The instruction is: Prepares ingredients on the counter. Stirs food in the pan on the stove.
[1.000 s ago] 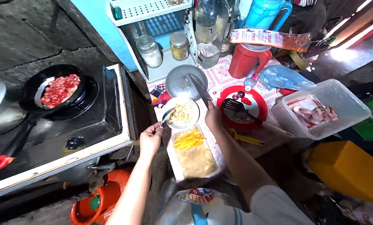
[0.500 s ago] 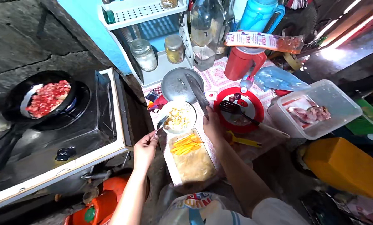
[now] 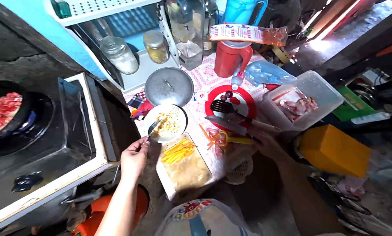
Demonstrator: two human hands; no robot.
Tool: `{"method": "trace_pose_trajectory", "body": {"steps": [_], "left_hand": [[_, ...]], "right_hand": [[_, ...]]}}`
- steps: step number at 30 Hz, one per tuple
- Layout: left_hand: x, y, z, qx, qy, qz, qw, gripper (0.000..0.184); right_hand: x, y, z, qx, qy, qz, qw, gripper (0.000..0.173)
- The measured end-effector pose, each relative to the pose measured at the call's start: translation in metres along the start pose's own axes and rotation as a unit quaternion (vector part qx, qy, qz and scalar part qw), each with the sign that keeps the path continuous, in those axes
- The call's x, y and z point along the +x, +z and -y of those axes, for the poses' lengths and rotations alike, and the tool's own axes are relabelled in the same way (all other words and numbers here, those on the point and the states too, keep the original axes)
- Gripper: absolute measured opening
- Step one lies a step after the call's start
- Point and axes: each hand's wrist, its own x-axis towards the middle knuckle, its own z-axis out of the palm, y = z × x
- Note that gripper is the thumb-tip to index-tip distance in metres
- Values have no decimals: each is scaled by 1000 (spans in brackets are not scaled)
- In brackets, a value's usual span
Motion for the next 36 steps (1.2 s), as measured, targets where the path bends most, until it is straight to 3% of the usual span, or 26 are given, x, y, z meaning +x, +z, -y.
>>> {"method": "trace_pose_trajectory", "body": {"steps": [3,10,13,15,17,19,21,27,32,36], "left_hand": [[0,10,-6,0,5,7,1000,22],[6,26,-22,32,-6,20,999,22],[11,25,-24,106,16,21,994,24],[10,22,-26,192,83,26,978,28],[10,22,-22,249,153,16,956,28],[10,21,-19,273,173,3,946,26],[9,19,-20,273,155,-7,949,26],[15,13,-7,298,144,-16,944,25],[20,14,-7,244,128,-4,961,27],[12,27,-14,48,-38,27,998,26]], "right_hand": [[10,7,-7,-17,3,10,1000,38],[31,11,7,-119,100,54,986,42],[30,3,11,-132,73,-66,986,34],[34,-4,8,-154,81,-138,975,31],[40,-15,10,-171,124,-101,972,35],[48,-24,17,-182,190,-7,965,44],[56,-24,16,-194,207,36,958,48],[66,-17,-3,-172,209,52,961,48],[54,-21,-1,-109,167,-53,979,44],[44,-28,17,-61,127,-148,979,40]]}}
